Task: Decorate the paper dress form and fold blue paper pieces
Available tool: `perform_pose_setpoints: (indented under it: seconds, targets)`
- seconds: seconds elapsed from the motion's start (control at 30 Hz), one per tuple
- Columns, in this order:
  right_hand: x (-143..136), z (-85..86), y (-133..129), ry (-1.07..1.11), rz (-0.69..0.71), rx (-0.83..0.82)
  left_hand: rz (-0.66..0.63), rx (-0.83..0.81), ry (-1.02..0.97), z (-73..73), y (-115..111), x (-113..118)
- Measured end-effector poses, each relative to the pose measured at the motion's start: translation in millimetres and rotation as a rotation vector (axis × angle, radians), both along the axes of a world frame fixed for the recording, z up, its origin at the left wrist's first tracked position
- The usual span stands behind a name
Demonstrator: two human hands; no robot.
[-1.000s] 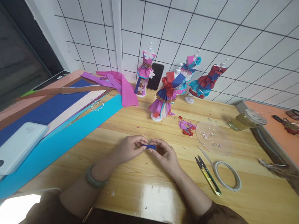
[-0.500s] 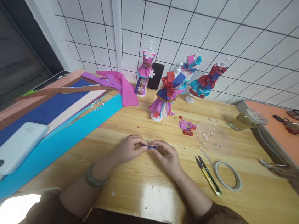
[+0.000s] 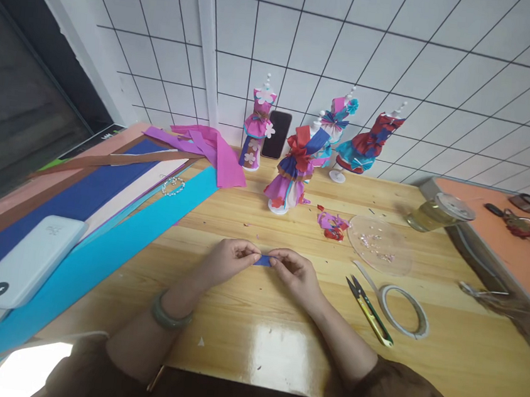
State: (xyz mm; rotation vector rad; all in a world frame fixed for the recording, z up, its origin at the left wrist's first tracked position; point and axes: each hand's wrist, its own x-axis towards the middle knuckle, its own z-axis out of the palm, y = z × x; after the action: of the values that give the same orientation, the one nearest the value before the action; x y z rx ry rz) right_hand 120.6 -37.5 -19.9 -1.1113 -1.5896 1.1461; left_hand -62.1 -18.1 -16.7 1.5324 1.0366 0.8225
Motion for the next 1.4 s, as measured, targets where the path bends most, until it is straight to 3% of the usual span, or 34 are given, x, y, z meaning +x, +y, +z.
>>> perform_pose_setpoints:
  seconds: [0.13, 0.37, 0.57, 0.9, 1.2, 1.4]
  targets:
    - [-0.1, 3.9, 0.7, -0.024, 0.04, 0.005, -0.02, -0.059, -0.129, -0.8, 2.3, 0.1]
    - [-0.1, 2.8, 0.4, 0.003, 0.048, -0.026, -0.09, -0.045, -0.147, 4.7, 2.5, -0.8]
    - [-2.3, -2.3, 0.8, 0.009, 0.019, -0.02, -0.057, -0.118, -0.179, 0.0, 2.3, 0.0]
    - [0.4, -2.9, 2.6, -0.119, -0.002, 0.107, -0.052, -0.155, -0.158, 0.9, 3.3, -1.4]
    - [2.0, 2.5, 2.0, -0.182, 0.022, 0.105, -0.009, -0.144, -0.176, 3.3, 3.5, -2.1]
    - [2.2, 5.2, 1.6, -0.176, 0.035, 0.086, 0.002, -0.113, -0.08, 3.2, 3.1, -2.8]
